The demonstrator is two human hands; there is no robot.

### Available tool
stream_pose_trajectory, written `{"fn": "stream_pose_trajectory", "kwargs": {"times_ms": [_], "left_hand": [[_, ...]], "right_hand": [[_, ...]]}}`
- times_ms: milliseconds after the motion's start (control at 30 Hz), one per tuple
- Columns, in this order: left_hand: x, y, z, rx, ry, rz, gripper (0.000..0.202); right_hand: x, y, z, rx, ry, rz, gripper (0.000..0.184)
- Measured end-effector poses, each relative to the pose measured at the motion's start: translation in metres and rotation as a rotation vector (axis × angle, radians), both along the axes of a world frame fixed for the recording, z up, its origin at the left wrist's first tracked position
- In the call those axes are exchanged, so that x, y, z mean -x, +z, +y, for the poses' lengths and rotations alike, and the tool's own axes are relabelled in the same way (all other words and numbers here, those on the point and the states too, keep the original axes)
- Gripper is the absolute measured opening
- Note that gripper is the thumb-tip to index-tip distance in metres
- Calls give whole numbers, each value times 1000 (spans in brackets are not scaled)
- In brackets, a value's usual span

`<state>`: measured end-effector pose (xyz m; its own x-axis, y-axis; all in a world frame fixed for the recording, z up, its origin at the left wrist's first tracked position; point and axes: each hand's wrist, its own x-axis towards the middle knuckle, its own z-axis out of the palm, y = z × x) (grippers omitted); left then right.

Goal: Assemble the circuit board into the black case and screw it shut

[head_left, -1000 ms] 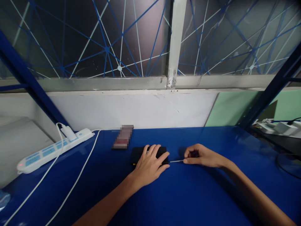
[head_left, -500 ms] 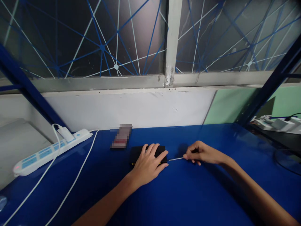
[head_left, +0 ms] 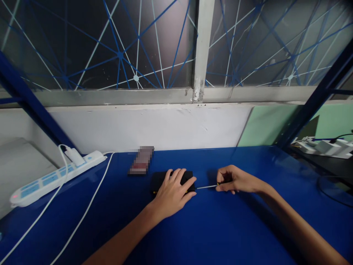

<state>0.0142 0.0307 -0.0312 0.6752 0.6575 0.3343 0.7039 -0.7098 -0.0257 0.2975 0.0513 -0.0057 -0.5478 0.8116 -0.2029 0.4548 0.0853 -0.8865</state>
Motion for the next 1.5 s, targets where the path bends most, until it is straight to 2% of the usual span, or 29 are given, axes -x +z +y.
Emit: {"fn": "stream_pose_trajectory", "kwargs": {"times_ms": [267,367,433,533,667,900,1267,1500], "left_hand": [[-1,-1,1,-14,0,26,41],[0,-2,1,-19,1,16,40],[0,-2,2,-25,0,4,40],[0,-3,2,-31,-2,7,40],[-1,-4,2,-44,11,-4,40],[-5,-4,-1,-53,38,31,40],[-5,-7,0,-61,44,39,39],[-4,-3,3,-15,4,-7,44]], "right_hand": [[3,4,-1,-88,40,-82,47],[5,2,0,-142,33,-48,36],[4,1,0,-153,11,-43,36],[2,-1,1,-112,-5,-31,38],[1,-2,1,-1,56,11,35],[2,-5,3,-8,127,28,37],[12,-8,-2,79,73,-34,58],[9,-5,-1,30,67,-76,52]]}}
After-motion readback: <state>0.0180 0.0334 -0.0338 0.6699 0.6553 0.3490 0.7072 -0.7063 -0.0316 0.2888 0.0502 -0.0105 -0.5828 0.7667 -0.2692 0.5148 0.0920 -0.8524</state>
